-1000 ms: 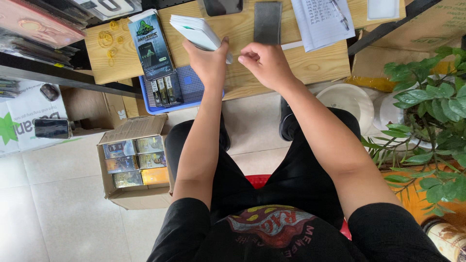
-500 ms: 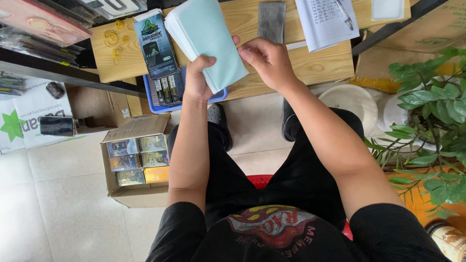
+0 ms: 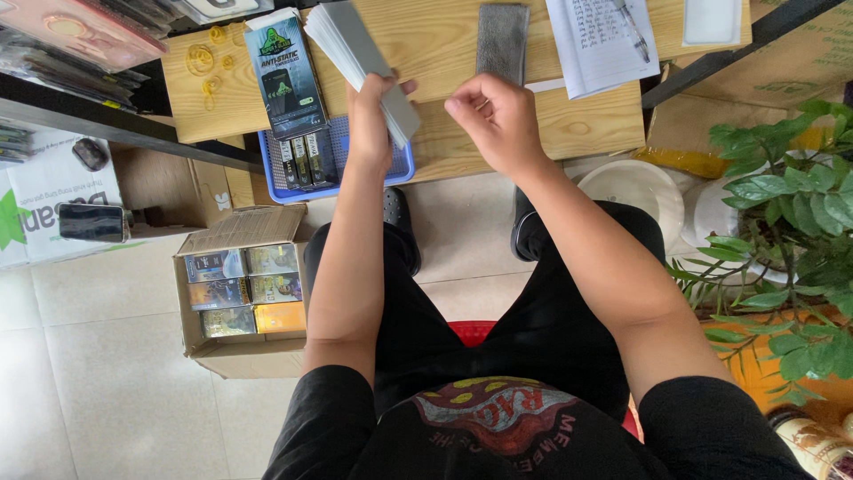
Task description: The person removes screen protectors from a box and individual sleeves, wipes them with a cloth, and checks them.
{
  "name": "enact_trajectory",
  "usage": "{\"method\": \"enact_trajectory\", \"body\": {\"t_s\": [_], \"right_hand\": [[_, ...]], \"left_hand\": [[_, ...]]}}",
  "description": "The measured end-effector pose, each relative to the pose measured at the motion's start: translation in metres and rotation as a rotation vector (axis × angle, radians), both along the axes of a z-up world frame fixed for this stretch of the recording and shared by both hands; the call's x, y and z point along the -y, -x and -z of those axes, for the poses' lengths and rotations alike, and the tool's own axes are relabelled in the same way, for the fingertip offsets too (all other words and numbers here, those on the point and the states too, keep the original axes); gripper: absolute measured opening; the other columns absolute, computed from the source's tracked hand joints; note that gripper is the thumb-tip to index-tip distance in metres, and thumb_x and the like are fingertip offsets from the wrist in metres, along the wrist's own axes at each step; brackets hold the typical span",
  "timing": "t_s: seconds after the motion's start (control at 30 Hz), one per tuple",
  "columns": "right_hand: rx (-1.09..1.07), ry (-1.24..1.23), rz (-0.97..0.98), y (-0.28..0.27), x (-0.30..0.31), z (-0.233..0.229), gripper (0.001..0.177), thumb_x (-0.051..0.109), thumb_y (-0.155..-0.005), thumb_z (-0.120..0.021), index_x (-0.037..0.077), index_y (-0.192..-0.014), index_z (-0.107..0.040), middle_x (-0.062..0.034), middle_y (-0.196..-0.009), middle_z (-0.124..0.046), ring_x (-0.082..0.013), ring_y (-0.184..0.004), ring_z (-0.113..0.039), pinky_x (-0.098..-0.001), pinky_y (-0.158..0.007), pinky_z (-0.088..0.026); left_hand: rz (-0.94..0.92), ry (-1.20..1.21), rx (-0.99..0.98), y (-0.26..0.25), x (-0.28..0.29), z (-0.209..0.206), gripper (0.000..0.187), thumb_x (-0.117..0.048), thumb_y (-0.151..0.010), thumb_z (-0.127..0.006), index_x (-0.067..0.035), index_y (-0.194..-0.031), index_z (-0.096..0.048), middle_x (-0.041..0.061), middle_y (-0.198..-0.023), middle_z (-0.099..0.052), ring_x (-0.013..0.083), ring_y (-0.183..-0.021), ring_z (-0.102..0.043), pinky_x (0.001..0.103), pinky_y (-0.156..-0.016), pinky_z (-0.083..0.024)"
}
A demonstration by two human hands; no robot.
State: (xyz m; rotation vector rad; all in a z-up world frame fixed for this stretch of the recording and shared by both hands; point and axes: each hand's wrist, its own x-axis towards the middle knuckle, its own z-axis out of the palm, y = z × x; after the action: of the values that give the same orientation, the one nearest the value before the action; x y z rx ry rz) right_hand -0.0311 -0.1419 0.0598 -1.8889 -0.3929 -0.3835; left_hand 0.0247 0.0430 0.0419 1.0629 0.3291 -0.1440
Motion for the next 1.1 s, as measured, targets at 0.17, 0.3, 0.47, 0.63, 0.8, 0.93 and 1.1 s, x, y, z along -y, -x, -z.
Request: {"method": "enact_trajectory", "body": {"t_s": [0.17,0.3,0.47,0.63,0.8,0.93,1.1], "right_hand": [[-0.118,-0.533,-0.606,0.08,-0.018,-0.106,0.021,0.017,-0.103,-0.057,0.004,-0.087,-0.063,-0.0106,-0.082,-0.067,-0.0234,-0.072,-0.064,-0.0339,-0.07,-0.053],[0.025,-0.889,-1.253,0.132,-0.013,-0.18,0.031,0.021,-0.109,-0.054,0.003,-0.088,-0.068,-0.008,-0.088,-0.07,-0.0307,-0.077,-0.078,-0.0383,-0.071,-0.064],[-0.01,-0.959,-1.575,0.15,-0.009,-0.164,0.053,0.036,-0.118,-0.029,0.007,-0.079,-0.05,-0.0128,-0.094,-0.045,-0.0393,-0.078,-0.051,-0.0516,-0.074,-0.055],[-0.09,-0.968,-1.65,0.144,-0.012,-0.167,0.052,0.039,-0.118,-0.029,0.008,-0.08,-0.047,-0.0132,-0.1,-0.043,-0.0405,-0.084,-0.05,-0.0529,-0.077,-0.053],[-0.153,-0.947,-1.698,0.139,-0.013,-0.179,0.059,0.034,-0.123,-0.023,0.008,-0.07,-0.033,-0.0151,-0.087,-0.039,-0.0413,-0.074,-0.04,-0.0556,-0.071,-0.043],[-0.29,-0.996,-1.57,0.157,-0.008,-0.176,0.066,0.041,-0.126,-0.026,0.008,-0.07,-0.039,-0.0101,-0.085,-0.044,-0.0415,-0.076,-0.049,-0.0576,-0.072,-0.05],[-0.083,-1.024,-1.613,0.152,-0.014,-0.174,0.055,0.033,-0.119,-0.028,0.008,-0.071,-0.039,-0.0116,-0.087,-0.041,-0.0366,-0.071,-0.043,-0.0511,-0.069,-0.047]], "left_hand": [[0.024,-0.971,-0.126,-0.03,-0.023,0.019,0.091,-0.041,-0.075,-0.062,-0.011,-0.152,-0.026,0.018,-0.129,-0.054,0.0338,-0.104,-0.062,0.047,-0.087,-0.05],[-0.085,-1.35,-0.082,-0.06,-0.026,0.062,0.107,-0.06,-0.075,-0.08,-0.022,-0.157,-0.022,0.017,-0.136,-0.049,0.0476,-0.124,-0.055,0.061,-0.094,-0.049],[-0.144,-1.712,-0.133,-0.073,-0.021,0.109,0.106,-0.064,-0.078,-0.085,-0.024,-0.157,-0.026,0.011,-0.134,-0.05,0.0378,-0.12,-0.053,0.056,-0.088,-0.052],[-0.115,-1.717,-0.099,-0.065,-0.027,0.104,0.094,-0.052,-0.077,-0.084,-0.022,-0.151,-0.034,0.011,-0.139,-0.048,0.0379,-0.123,-0.048,0.056,-0.092,-0.048],[-0.152,-1.719,-0.032,-0.065,-0.032,0.098,0.085,-0.047,-0.068,-0.091,-0.022,-0.138,-0.049,0.007,-0.122,-0.056,0.0359,-0.115,-0.054,0.054,-0.088,-0.052],[-0.152,-1.684,-0.04,-0.065,-0.031,0.091,0.084,-0.041,-0.066,-0.092,-0.024,-0.137,-0.051,0.006,-0.123,-0.055,0.0364,-0.114,-0.055,0.054,-0.085,-0.054],[-0.215,-1.684,0.004,-0.06,-0.032,0.081,0.091,-0.033,-0.062,-0.098,-0.026,-0.139,-0.051,0.006,-0.123,-0.055,0.0354,-0.108,-0.057,0.053,-0.086,-0.052]]}}
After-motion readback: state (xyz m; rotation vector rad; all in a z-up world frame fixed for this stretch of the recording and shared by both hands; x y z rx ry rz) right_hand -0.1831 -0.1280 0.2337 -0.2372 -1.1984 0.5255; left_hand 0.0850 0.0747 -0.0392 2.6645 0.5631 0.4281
